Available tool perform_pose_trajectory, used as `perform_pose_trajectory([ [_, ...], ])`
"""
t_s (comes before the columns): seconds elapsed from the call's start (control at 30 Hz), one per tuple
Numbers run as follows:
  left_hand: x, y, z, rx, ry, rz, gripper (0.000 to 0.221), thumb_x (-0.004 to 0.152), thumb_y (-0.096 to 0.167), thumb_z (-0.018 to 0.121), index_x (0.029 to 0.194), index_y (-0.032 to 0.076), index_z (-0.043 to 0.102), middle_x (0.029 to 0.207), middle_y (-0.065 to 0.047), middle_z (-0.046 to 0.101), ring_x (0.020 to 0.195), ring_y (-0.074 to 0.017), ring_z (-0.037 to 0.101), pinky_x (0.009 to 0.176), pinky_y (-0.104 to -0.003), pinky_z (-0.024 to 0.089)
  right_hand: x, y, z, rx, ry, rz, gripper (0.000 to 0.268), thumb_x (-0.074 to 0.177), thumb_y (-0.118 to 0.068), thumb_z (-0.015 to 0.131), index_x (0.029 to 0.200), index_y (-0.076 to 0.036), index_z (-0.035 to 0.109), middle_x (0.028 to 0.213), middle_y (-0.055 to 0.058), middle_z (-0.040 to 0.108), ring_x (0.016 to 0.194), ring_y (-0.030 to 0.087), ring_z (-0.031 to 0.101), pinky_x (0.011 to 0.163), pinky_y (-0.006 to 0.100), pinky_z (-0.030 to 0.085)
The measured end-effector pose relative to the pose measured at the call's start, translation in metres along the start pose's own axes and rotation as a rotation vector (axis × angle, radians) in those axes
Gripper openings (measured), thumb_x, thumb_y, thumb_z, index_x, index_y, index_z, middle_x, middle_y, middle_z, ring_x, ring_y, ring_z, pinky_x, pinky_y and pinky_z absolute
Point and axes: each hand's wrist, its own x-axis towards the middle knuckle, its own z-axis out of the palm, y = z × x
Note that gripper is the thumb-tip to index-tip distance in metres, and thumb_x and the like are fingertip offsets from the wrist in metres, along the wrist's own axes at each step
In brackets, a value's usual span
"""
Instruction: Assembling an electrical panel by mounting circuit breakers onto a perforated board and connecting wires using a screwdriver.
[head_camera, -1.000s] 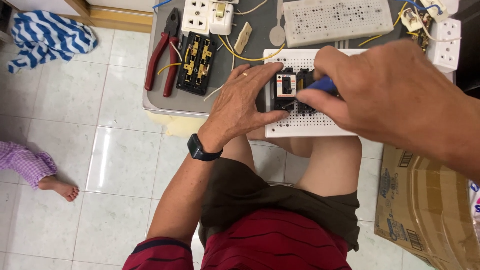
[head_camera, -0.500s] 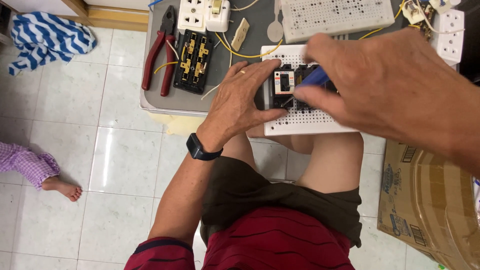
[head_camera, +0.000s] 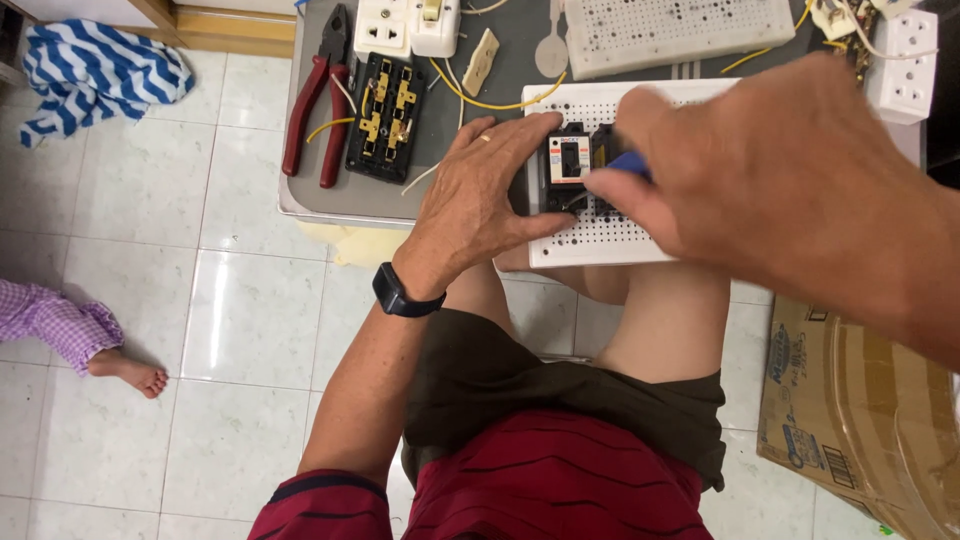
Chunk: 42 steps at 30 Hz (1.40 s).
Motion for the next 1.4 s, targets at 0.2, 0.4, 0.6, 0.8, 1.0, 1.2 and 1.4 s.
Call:
perform_pose_trajectory([
  [0.2,0.000,0.000,-0.001,0.004,-0.020,0.003,0.084,0.079,0.041,0.085,0.142,0.010,0.039,0.139,-0.012,0.057,0.126,-0.0289,0.057,0.113,-0.047,0.032,0.011,0.007,-0.030,0.421,-0.224,-0.012,0.040,0.098,-0.058,0.049,0.109,-0.020,0.047,0.060,-0.002,0.060,0.050,0.021,0.063,0.040,0.036,0.049],
  [0.4,0.002,0.002,-0.010,-0.066,-0.114,-0.035,0.086,0.078,0.036,0.080,0.145,0.008,0.035,0.144,-0.014,0.052,0.132,-0.0265,0.051,0.116,-0.048,0.026,-0.001,0.004,0.009,0.013,0.010,0.048,0.067,0.117,-0.082,0.040,0.083,-0.026,0.051,0.044,-0.006,0.039,0.045,0.015,0.047,0.048,0.028,0.029],
  [0.6,0.000,-0.007,-0.013,-0.194,-0.157,-0.015,0.080,0.080,0.023,0.072,0.147,0.007,0.033,0.149,-0.016,0.047,0.137,-0.0287,0.049,0.120,-0.047,0.024,0.007,0.002,-0.014,0.329,-0.121,-0.062,0.036,0.100,-0.055,0.051,0.101,-0.020,0.045,0.049,0.001,0.055,0.045,0.026,0.060,0.039,0.040,0.041],
  [0.8,0.001,-0.004,-0.013,-0.166,-0.160,-0.051,0.080,0.081,0.029,0.076,0.147,0.008,0.035,0.149,-0.016,0.048,0.137,-0.0279,0.048,0.120,-0.048,0.023,0.017,0.001,-0.018,0.044,-0.079,-0.024,0.053,0.108,-0.076,0.035,0.105,-0.024,0.048,0.042,-0.011,0.046,0.036,0.013,0.047,0.039,0.028,0.037],
  [1.0,0.001,-0.006,-0.016,-0.163,-0.204,-0.004,0.082,0.076,0.019,0.073,0.147,0.007,0.034,0.149,-0.014,0.047,0.139,-0.0272,0.045,0.120,-0.047,0.022,0.009,-0.001,-0.010,0.032,-0.011,-0.037,0.049,0.108,-0.070,0.042,0.099,-0.022,0.047,0.051,-0.005,0.053,0.040,0.017,0.050,0.045,0.030,0.034],
  [1.2,0.001,-0.008,-0.019,-0.229,-0.220,-0.014,0.080,0.072,0.013,0.059,0.148,0.008,0.033,0.150,-0.017,0.045,0.139,-0.0311,0.044,0.121,-0.047,0.022,0.018,0.006,-0.028,0.397,-0.105,-0.071,0.035,0.101,-0.051,0.050,0.113,-0.018,0.047,0.054,-0.001,0.056,0.044,0.021,0.059,0.035,0.035,0.043],
  [1.4,0.001,-0.007,-0.019,-0.228,-0.215,-0.005,0.079,0.073,0.008,0.060,0.148,0.009,0.034,0.151,-0.015,0.044,0.142,-0.0297,0.042,0.121,-0.047,0.023,0.011,-0.004,-0.001,0.316,0.061,0.009,0.047,0.106,-0.063,0.057,0.098,-0.017,0.050,0.052,-0.001,0.053,0.043,0.022,0.055,0.043,0.035,0.040],
])
